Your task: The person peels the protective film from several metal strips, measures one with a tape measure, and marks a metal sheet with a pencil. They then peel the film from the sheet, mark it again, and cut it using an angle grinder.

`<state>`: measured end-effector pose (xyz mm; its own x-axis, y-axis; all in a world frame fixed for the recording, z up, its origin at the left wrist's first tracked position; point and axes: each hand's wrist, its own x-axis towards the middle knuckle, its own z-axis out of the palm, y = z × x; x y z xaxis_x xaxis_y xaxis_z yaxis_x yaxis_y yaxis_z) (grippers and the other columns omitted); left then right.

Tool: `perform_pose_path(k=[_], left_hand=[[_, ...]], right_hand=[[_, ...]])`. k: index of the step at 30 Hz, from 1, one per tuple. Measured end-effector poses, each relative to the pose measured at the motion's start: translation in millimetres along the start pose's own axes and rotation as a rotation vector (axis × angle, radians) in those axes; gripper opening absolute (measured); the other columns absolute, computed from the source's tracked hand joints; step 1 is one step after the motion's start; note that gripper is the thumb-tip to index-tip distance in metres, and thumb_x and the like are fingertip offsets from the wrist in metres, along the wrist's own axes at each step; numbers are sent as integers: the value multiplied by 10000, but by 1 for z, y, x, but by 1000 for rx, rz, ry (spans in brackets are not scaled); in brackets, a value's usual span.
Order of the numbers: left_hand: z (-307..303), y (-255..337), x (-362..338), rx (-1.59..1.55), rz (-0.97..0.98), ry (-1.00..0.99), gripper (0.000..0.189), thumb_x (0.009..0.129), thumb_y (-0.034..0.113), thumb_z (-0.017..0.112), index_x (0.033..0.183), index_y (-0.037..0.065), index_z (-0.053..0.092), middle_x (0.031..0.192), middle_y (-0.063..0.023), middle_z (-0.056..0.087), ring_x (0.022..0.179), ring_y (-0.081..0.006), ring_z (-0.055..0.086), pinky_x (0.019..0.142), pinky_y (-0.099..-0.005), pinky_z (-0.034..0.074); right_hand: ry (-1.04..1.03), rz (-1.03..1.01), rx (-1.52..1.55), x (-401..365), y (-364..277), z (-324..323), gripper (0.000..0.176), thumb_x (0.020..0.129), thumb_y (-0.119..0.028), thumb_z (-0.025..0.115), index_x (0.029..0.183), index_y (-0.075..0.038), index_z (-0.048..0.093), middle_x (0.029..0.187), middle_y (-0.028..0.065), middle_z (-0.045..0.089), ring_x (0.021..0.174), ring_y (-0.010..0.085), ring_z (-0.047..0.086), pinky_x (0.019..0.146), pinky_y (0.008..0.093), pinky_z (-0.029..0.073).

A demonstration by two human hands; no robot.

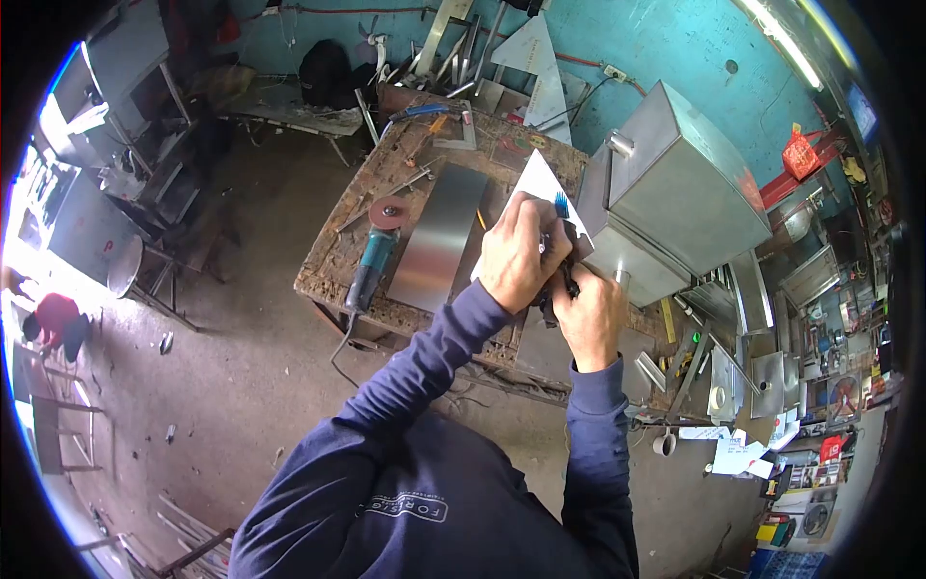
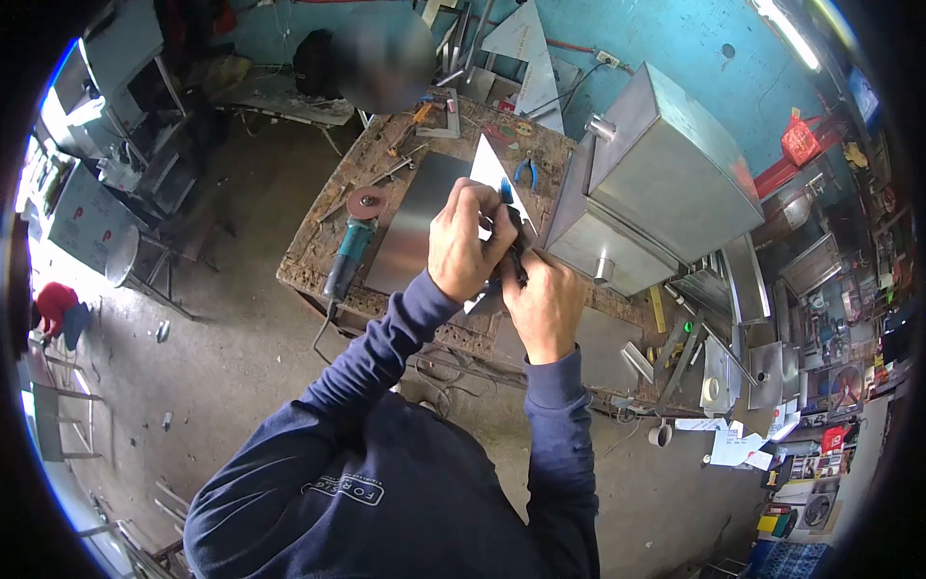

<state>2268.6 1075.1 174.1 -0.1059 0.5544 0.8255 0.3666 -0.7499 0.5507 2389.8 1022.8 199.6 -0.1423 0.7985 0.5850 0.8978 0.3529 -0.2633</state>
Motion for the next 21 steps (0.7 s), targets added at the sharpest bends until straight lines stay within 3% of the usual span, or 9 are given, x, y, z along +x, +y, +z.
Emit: perform_pose_path(k=[2, 4, 7, 11, 16, 18, 19, 20, 21], left_hand=[[6, -3, -3, -80, -66, 113, 211, 812, 57, 654, 926, 4, 485, 834, -142, 542, 640, -307, 579, 536, -389, 482], [3, 0, -4, -116, -106, 87, 243, 804, 70, 690, 965, 7, 520, 886, -135, 572, 670, -291, 608, 551, -374, 500], [-10, 9, 6, -59, 125, 104, 415, 737, 159, 790, 1106, 67, 625, 1030, -109, 632, 795, -265, 662, 618, -333, 544], [-15, 9, 9, -84, 149, 22, 288, 706, 42, 787, 986, 71, 724, 902, -76, 687, 753, -222, 663, 646, -320, 542], [-21, 14, 14, -123, 20, -82, 207, 740, 7, 736, 940, 35, 687, 859, -101, 669, 731, -249, 664, 648, -319, 535], [-18, 19, 13, -114, 11, -128, 192, 749, -9, 701, 907, -6, 592, 829, -113, 633, 703, -275, 646, 639, -336, 528], [-17, 19, 11, -100, 53, -140, 214, 748, -10, 701, 919, -8, 572, 835, -114, 624, 705, -277, 641, 634, -342, 526], [-15, 18, 11, -87, 98, -151, 237, 746, -12, 700, 931, -11, 551, 840, -116, 614, 707, -278, 636, 630, -349, 524], [-13, 19, 10, -101, 143, -157, 268, 733, -20, 700, 940, -8, 531, 833, -124, 596, 717, -289, 629, 621, -359, 519]], right_hand=[[21, 9, -28, -1, -1, 1, 174, 778, -180, 699, 705, -42, 623, 690, 133, 639, 625, 348, 620, 547, 431, 459], [23, 63, -29, -1, -2, -1, 175, 779, -184, 699, 708, -44, 624, 696, 136, 640, 631, 353, 620, 550, 436, 459], [22, 62, -57, -1, -2, -3, 179, 780, -189, 699, 711, -41, 624, 704, 135, 641, 638, 353, 621, 556, 435, 462], [21, 41, -62, -5, 0, -5, 168, 777, -183, 703, 724, -38, 636, 714, 132, 644, 641, 348, 623, 563, 436, 467], [38, -39, 27, -5, 0, -9, 259, 810, -222, 705, 684, -8, 629, 673, 194, 620, 609, 398, 603, 518, 468, 428], [-83, 20, 35, -7, 0, -20, 279, 807, -231, 713, 680, 1, 623, 667, 202, 616, 603, 404, 590, 519, 456, 423], [-168, 61, 100, -5, -7, -39, 303, 807, -266, 725, 696, 1, 636, 639, 188, 613, 577, 375, 600, 520, 425, 424], [-301, 180, 173, -4, -5, -56, 419, 778, -413, 745, 708, -13, 643, 649, 170, 634, 585, 337, 621, 538, 393, 454], [-291, 149, 178, -3, -5, -70, 491, 773, -477, 735, 691, -5, 631, 609, 170, 607, 556, 327, 610, 519, 388, 438]])
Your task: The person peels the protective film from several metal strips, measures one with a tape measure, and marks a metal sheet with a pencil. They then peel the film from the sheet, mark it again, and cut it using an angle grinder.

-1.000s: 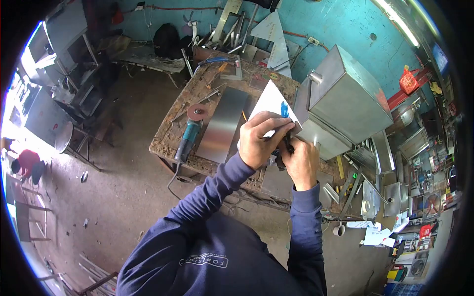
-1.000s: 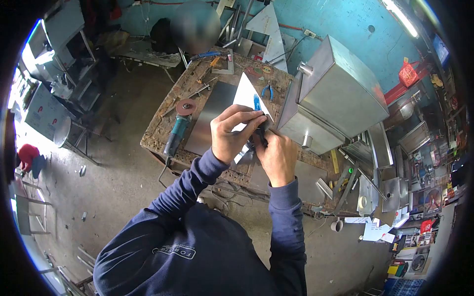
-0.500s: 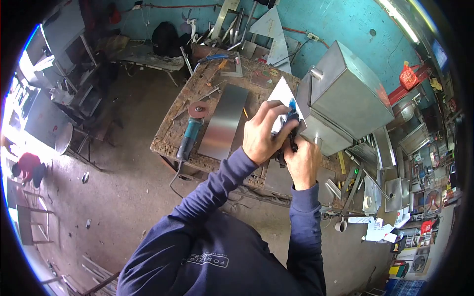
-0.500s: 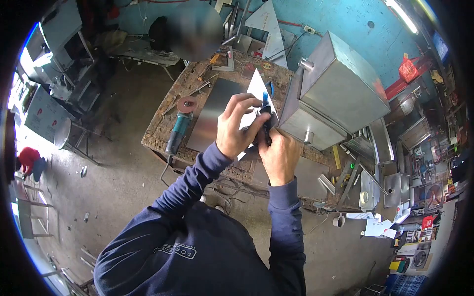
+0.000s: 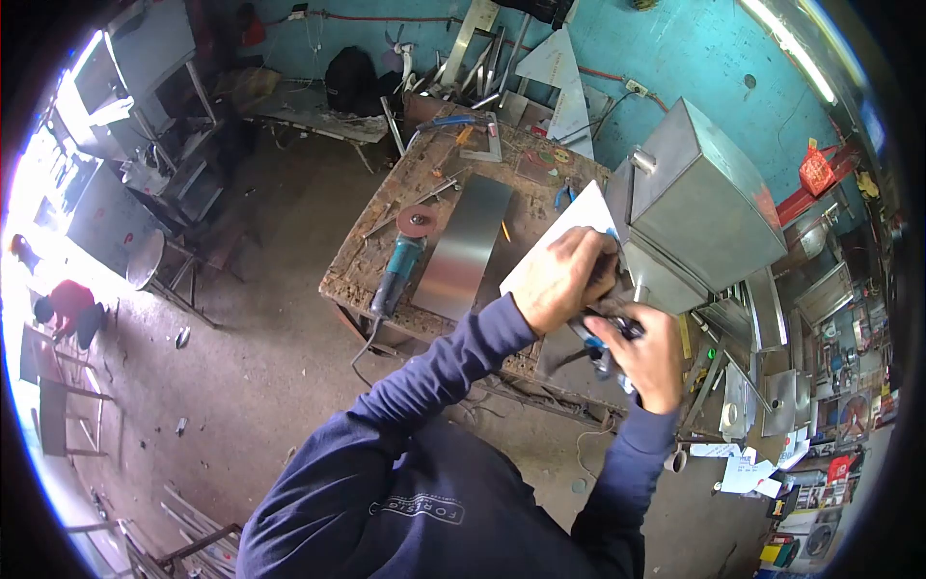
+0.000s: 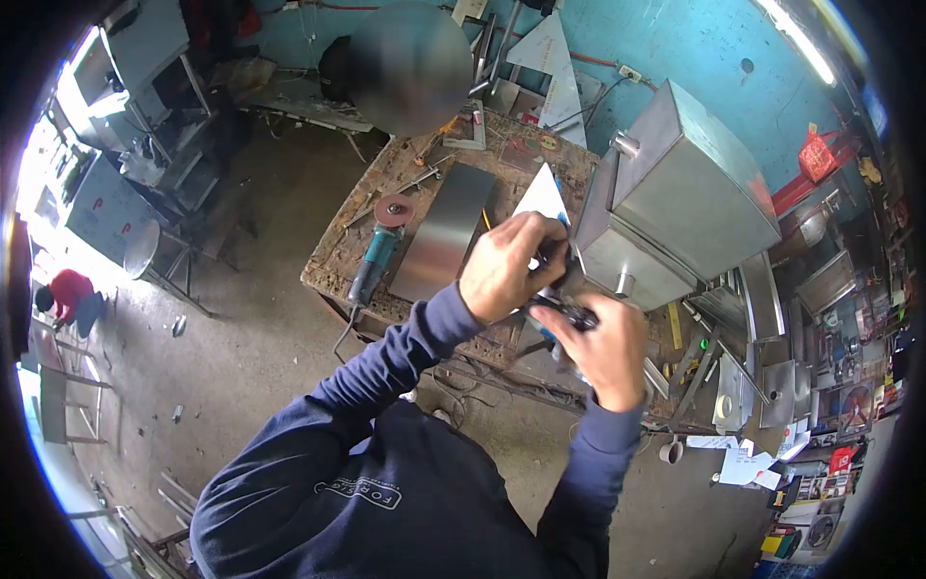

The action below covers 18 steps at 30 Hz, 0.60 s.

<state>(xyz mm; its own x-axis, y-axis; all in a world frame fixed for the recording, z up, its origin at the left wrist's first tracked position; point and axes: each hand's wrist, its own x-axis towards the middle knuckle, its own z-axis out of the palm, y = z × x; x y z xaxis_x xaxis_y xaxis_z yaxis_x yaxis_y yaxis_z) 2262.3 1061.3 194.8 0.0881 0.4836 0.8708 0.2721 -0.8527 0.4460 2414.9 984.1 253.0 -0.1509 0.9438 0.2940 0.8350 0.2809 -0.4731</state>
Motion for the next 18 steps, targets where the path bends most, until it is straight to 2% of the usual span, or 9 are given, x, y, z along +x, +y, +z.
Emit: perform_pose_path(k=[3, 4, 5, 7, 8, 13, 15, 17, 18], left_hand=[[13, 8, -4, -169, 41, -73, 315, 705, -37, 696, 960, 0, 514, 801, -125, 568, 726, -304, 603, 641, -366, 507], [19, 12, -4, -111, 67, -41, 342, 697, -37, 703, 977, 1, 508, 799, -118, 561, 725, -302, 591, 653, -367, 501], [21, 14, -5, -137, 68, -39, 354, 699, -27, 712, 986, 0, 505, 805, -121, 555, 728, -305, 587, 650, -376, 497], [24, 14, -6, -129, 36, -56, 292, 745, 34, 695, 966, 24, 505, 823, -114, 547, 758, -310, 582, 640, -392, 506], [25, 13, -5, -130, 37, -59, 292, 745, 34, 695, 966, 24, 505, 823, -114, 547, 758, -310, 582, 640, -392, 506], [30, -4, -1, -42, 89, 64, 265, 767, -26, 687, 970, -2, 519, 844, -144, 575, 756, -310, 588, 661, -392, 489], [32, -15, -2, -25, 124, 137, 235, 792, -36, 668, 978, -6, 528, 858, -147, 587, 743, -307, 599, 628, -377, 504], [35, -20, -7, -108, -130, 276, 209, 818, -36, 649, 991, -12, 536, 858, -147, 599, 720, -299, 618, 596, -345, 519], [37, -21, -12, -116, -223, 324, 163, 856, -18, 629, 996, -17, 545, 858, -144, 620, 706, -251, 640, 590, -310, 528]], right_hand=[[61, -95, -37, -4, 3, -25, 633, 771, -597, 696, 661, 18, 598, 548, 159, 556, 523, 289, 603, 490, 373, 408], [7, -45, -110, -3, -4, -31, 556, 817, -520, 685, 678, 11, 598, 568, 175, 563, 538, 333, 599, 501, 395, 414], [12, -42, -108, -3, -4, -27, 556, 817, -520, 685, 678, 11, 598, 568, 175, 563, 538, 333, 599, 501, 395, 414], [233, -73, -162, -1, 1, -14, 450, 869, -418, 655, 711, 1, 615, 629, 195, 594, 582, 383, 597, 527, 420, 430], [240, -102, -187, 0, 6, -10, 353, 908, -322, 616, 736, -14, 631, 688, 205, 614, 629, 410, 595, 556, 443, 445], [374, -146, -285, 10, 11, 9, 354, 933, -304, 584, 734, -18, 646, 689, 206, 622, 628, 402, 601, 561, 458, 461], [388, -96, -323, 17, 8, 13, 394, 941, -336, 575, 716, -20, 647, 674, 208, 617, 616, 403, 599, 555, 459, 465], [426, -110, -342, 23, 7, 19, 434, 947, -358, 565, 681, -22, 641, 642, 207, 608, 590, 406, 595, 537, 465, 461], [437, -94, -345, 25, 6, 21, 441, 946, -362, 565, 671, -26, 641, 630, 207, 604, 580, 406, 594, 529, 469, 459]])
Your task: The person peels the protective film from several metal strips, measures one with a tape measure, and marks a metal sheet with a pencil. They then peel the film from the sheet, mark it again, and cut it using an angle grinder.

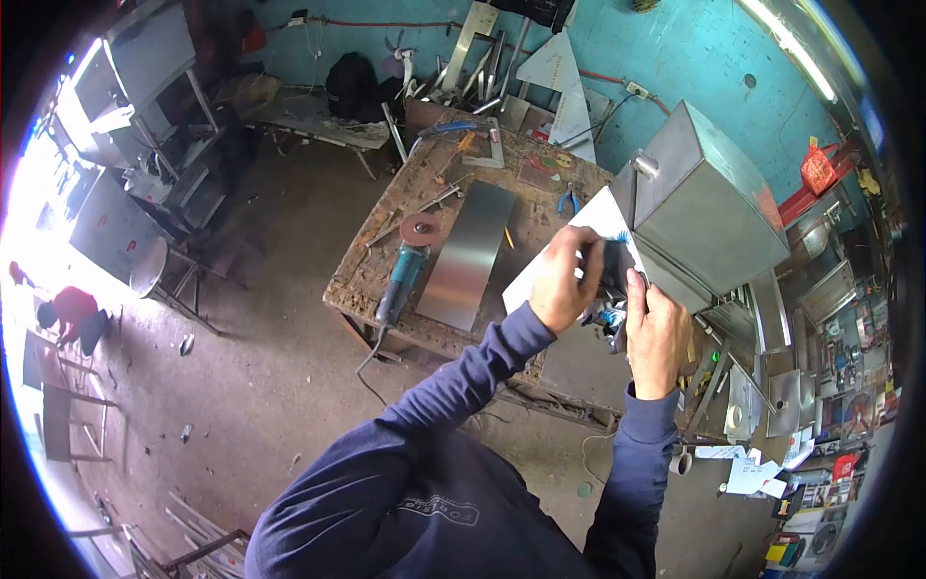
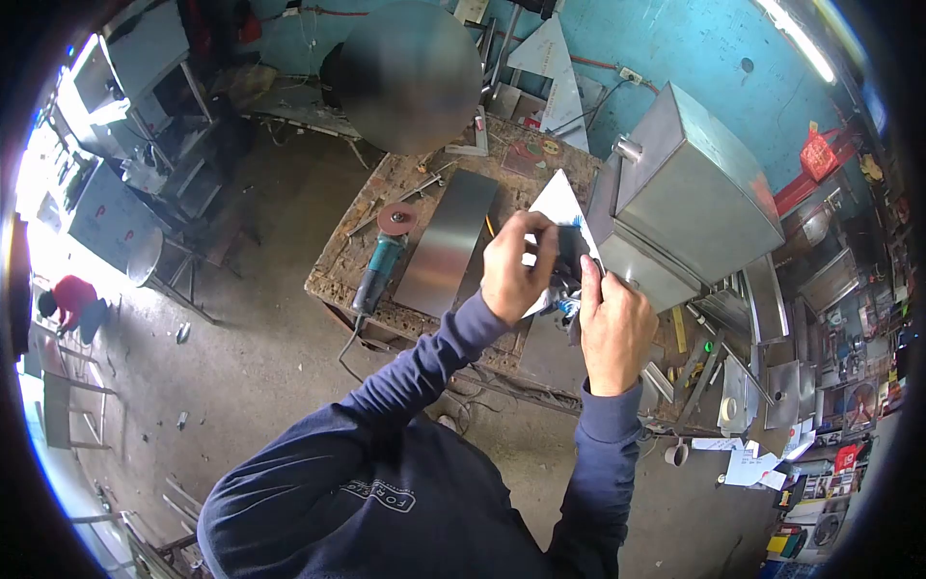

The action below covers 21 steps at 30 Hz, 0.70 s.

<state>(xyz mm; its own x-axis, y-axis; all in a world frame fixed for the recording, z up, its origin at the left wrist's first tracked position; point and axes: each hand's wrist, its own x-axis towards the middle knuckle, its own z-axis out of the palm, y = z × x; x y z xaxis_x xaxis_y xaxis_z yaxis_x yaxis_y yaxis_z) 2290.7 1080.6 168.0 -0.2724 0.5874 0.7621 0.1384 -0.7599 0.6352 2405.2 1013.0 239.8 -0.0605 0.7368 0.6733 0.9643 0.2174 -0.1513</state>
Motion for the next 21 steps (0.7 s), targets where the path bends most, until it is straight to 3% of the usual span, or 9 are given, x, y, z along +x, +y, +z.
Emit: perform_pose_path(k=[1, 4, 8, 9, 12, 15, 16, 21], left_hand=[[-2, 6, -3, -69, -166, 30, 115, 895, 16, 614, 985, -23, 553, 847, -118, 639, 724, -161, 633, 600, -289, 522], [-6, 5, -5, -148, -371, -19, 84, 938, 55, 584, 969, -19, 561, 819, -73, 630, 740, -71, 576, 631, -253, 505], [-13, 8, 6, -173, -193, -209, 328, 900, 223, 659, 1077, -8, 509, 900, -101, 625, 742, -156, 609, 650, -275, 508], [-15, 11, 10, -90, -191, -270, 399, 834, 252, 732, 1052, -4, 517, 891, -112, 611, 731, -173, 607, 633, -293, 509], [-14, 3, 16, 10, 25, -321, 414, 765, 363, 777, 870, 27, 559, 696, -123, 551, 579, -287, 574, 540, -368, 465], [-9, -7, 14, 122, 289, -431, 355, 830, 334, 707, 708, 63, 514, 614, -108, 530, 543, -307, 572, 478, -387, 443], [-2, -6, 6, 92, 287, -426, 353, 849, 299, 689, 679, 56, 497, 588, -118, 483, 497, -317, 513, 467, -404, 419], [14, 12, 0, -73, 254, -546, 292, 922, 182, 603, 695, 32, 497, 598, -132, 497, 505, -348, 507, 481, -427, 414]], right_hand=[[8, 21, -13, 1, -1, 1, 448, 945, -367, 565, 660, -29, 640, 618, 207, 600, 570, 406, 593, 520, 472, 456], [-37, 40, 13, 0, 2, 2, 426, 939, -347, 583, 653, -35, 626, 597, 193, 592, 546, 396, 587, 500, 464, 441], [-70, -18, 127, -1, 11, -3, 400, 935, -324, 590, 672, -23, 604, 633, 186, 601, 563, 389, 588, 514, 457, 437], [-55, -61, 159, -2, 13, -2, 397, 933, -316, 592, 670, -19, 598, 643, 185, 603, 567, 386, 588, 517, 454, 436], [-113, -78, 212, -11, 16, -6, 345, 915, -266, 617, 674, -21, 601, 632, 180, 594, 550, 373, 580, 502, 449, 425], [-148, -133, 251, -19, 22, -19, 322, 894, -240, 647, 661, -22, 611, 611, 169, 587, 526, 347, 579, 477, 439, 410], [-175, -105, 248, -20, 25, -25, 353, 878, -299, 666, 658, -26, 621, 590, 163, 582, 517, 339, 583, 473, 430, 414], [-285, -55, 119, -18, 22, -62, 584, 735, -626, 703, 602, -60, 648, 476, 141, 539, 473, 338, 587, 472, 409, 452]])
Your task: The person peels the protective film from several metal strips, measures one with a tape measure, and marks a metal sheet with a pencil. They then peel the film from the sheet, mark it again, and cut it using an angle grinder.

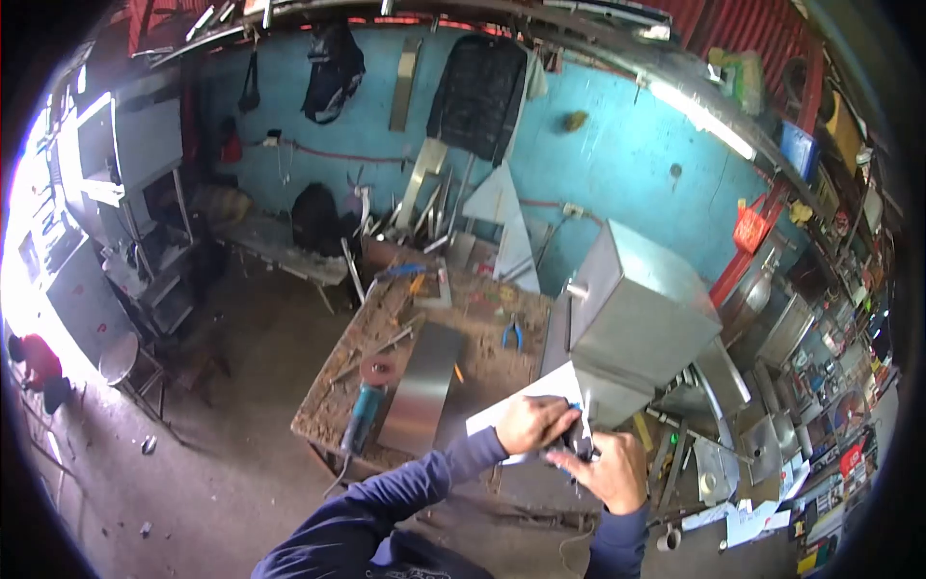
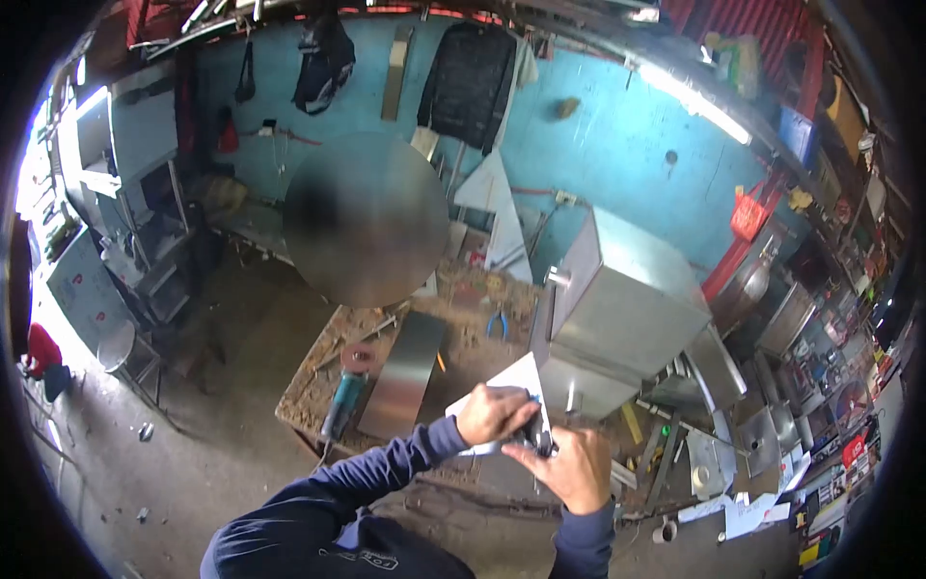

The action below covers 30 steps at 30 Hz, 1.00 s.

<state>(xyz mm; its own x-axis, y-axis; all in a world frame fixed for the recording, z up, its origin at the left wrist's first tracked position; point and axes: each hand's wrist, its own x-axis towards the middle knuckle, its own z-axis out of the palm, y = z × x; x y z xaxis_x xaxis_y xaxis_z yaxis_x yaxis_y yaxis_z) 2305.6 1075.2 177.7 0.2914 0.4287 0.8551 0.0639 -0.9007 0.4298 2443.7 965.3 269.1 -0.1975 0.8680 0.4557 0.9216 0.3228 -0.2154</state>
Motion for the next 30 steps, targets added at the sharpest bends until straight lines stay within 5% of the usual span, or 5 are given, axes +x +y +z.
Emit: perform_pose_path(k=[8, 18, 20, 25, 30], left_hand=[[-5, -30, -7, 127, 217, 135, 159, 876, 113, 632, 769, 15, 568, 623, -121, 545, 497, -303, 563, 460, -396, 452], [-92, -172, -261, 714, -674, 189, 364, 932, 294, 553, 658, 60, 599, 646, -188, 623, 593, -386, 623, 520, -483, 487], [-128, -160, -259, 816, -973, 285, 400, 933, 332, 546, 654, 52, 613, 659, -193, 628, 603, -392, 622, 549, -487, 493], [-159, -174, -236, 756, -1112, 191, 399, 925, 443, 526, 833, 77, 657, 750, -204, 656, 734, -423, 639, 692, -486, 522], [-163, -28, -45, 446, -350, 245, 611, 867, 360, 642, 1324, -7, 469, 1378, -225, 449, 1293, -364, 426, 1075, -436, 340]], right_hand=[[-27, 93, -9, 5, 27, 15, 506, 869, -449, 631, 595, -23, 625, 564, 213, 565, 546, 404, 588, 510, 465, 448], [64, 132, 159, -33, 69, 21, 381, 859, -348, 667, 674, -15, 678, 568, 188, 591, 517, 351, 591, 499, 433, 438], [54, 156, 180, -63, 97, 19, 395, 876, -355, 660, 679, -14, 689, 527, 168, 587, 467, 301, 591, 476, 406, 425], [103, 336, 142, -107, 79, -47, 243, 926, -215, 614, 921, 26, 647, 625, 152, 565, 559, 270, 552, 577, 391, 417], [697, 436, 620, -110, 75, -76, 263, 899, -250, 660, 874, 12, 655, 758, 146, 595, 631, 265, 538, 583, 368, 413]])
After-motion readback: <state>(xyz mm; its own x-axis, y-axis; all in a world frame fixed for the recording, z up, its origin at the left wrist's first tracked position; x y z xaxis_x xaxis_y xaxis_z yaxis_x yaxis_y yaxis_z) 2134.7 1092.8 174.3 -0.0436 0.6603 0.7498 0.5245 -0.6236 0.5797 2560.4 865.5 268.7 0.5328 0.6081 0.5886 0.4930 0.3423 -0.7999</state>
